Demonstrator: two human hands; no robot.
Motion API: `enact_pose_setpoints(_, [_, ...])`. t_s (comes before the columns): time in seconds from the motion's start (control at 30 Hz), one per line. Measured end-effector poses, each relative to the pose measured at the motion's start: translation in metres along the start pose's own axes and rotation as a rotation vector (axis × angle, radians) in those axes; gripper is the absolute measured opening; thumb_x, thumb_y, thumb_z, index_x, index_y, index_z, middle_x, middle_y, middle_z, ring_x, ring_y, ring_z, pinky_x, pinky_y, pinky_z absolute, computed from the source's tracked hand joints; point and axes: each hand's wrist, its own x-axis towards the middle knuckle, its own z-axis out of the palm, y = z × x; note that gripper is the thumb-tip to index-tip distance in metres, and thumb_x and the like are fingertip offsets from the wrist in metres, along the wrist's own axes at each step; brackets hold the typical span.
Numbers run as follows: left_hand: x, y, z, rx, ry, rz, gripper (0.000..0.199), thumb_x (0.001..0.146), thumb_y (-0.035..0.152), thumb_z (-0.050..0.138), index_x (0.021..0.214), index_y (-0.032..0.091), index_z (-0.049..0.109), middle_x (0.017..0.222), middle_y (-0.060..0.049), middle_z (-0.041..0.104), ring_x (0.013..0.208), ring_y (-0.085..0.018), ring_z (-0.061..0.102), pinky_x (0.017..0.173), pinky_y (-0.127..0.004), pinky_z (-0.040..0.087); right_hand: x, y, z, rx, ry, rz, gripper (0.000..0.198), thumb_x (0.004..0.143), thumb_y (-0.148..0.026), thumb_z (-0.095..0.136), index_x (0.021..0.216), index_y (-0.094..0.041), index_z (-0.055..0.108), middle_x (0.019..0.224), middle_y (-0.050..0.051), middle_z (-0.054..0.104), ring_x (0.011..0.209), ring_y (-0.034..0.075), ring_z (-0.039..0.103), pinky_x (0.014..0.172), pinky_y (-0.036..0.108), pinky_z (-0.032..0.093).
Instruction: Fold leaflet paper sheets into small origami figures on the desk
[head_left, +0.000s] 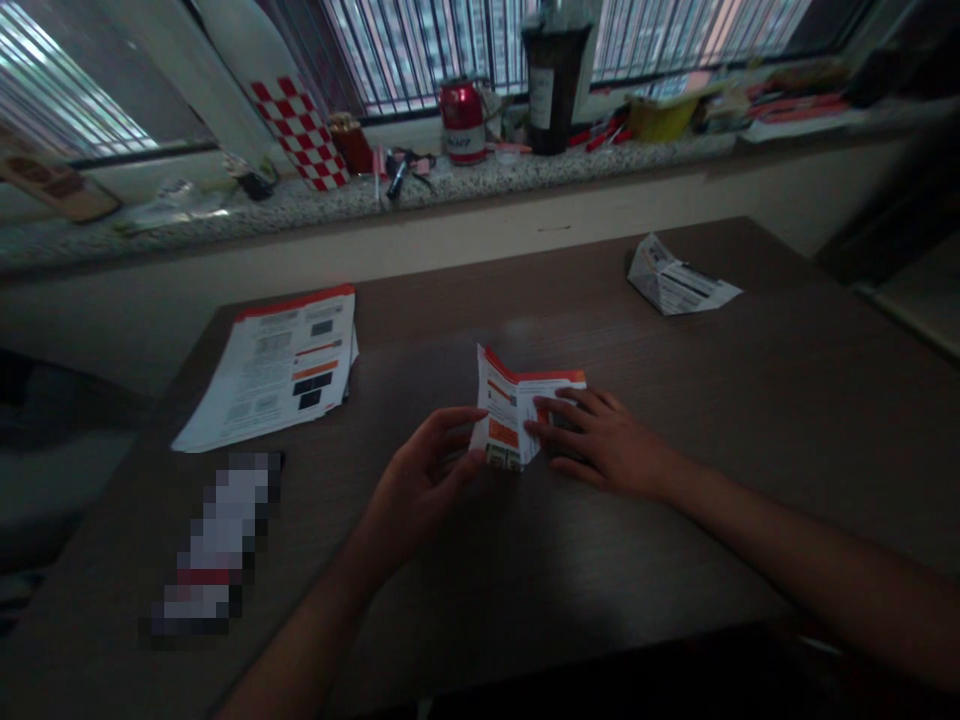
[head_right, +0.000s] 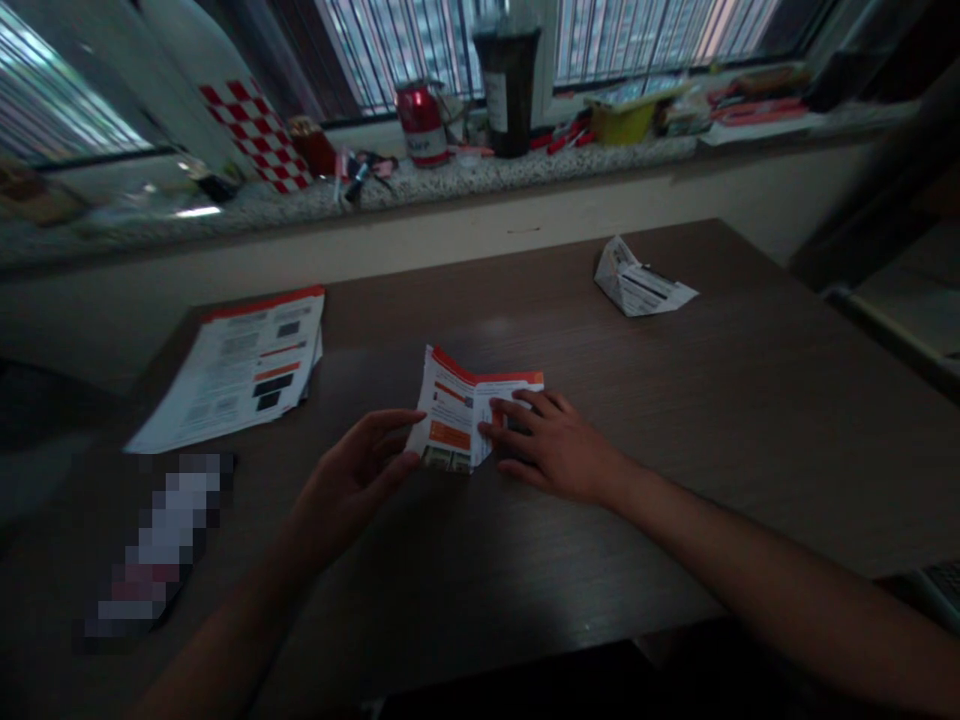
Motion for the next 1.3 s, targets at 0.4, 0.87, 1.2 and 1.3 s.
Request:
enact_pose_setpoints(0.4, [0.004,-0.011,-0.005,0.342,0.228,0.053,0.037,0.100,0.047,0.065,0.127,0.023,0.058,0.133,-0.013,0.068,0.120,-0.032,0.072,0.097,-0.053,0.064,0.001,0.001,0.000,0.015,-0.003,0.005,0.053,0.109,-0.050,0.049,0.158,-0.030,0.051,0.162,0.012,0.050,0.144,0.040,0.044,0.111,0.061,0.040])
enact_pose_setpoints(0.87, [0.002,-0.036,0.017,1.024,-0.231,0.389,0.054,0.107,0.035,0.057,0.158,0.023,0.044,0.164,-0.010,0.049,0.152,-0.029,0.044,0.123,-0.053,0.044,0.006,0.001,0.001,-0.011,-0.008,0.029,0.057,0.109,-0.052,0.048,0.161,-0.028,0.046,0.160,0.011,0.053,0.139,0.039,0.048,0.105,0.058,0.043])
enact_pose_setpoints(1.2, [0.003,-0.034,0.020,1.072,-0.229,0.395,0.054,0.106,0.040,0.059,0.156,0.021,0.047,0.161,-0.010,0.052,0.148,-0.029,0.048,0.121,-0.050,0.046,0.006,0.003,0.004,0.034,-0.028,0.015,0.062,0.108,-0.051,0.049,0.165,-0.028,0.038,0.171,0.005,0.039,0.158,0.033,0.032,0.128,0.062,0.023])
enact_pose_setpoints(1.3, [0.002,-0.034,0.021,1.069,-0.222,0.395,0.054,0.106,0.038,0.060,0.156,0.021,0.047,0.161,-0.009,0.052,0.147,-0.029,0.048,0.121,-0.049,0.045,0.005,0.004,0.005,0.047,-0.045,0.015,0.063,0.108,-0.051,0.049,0.165,-0.026,0.036,0.171,0.005,0.037,0.159,0.032,0.030,0.129,0.062,0.021])
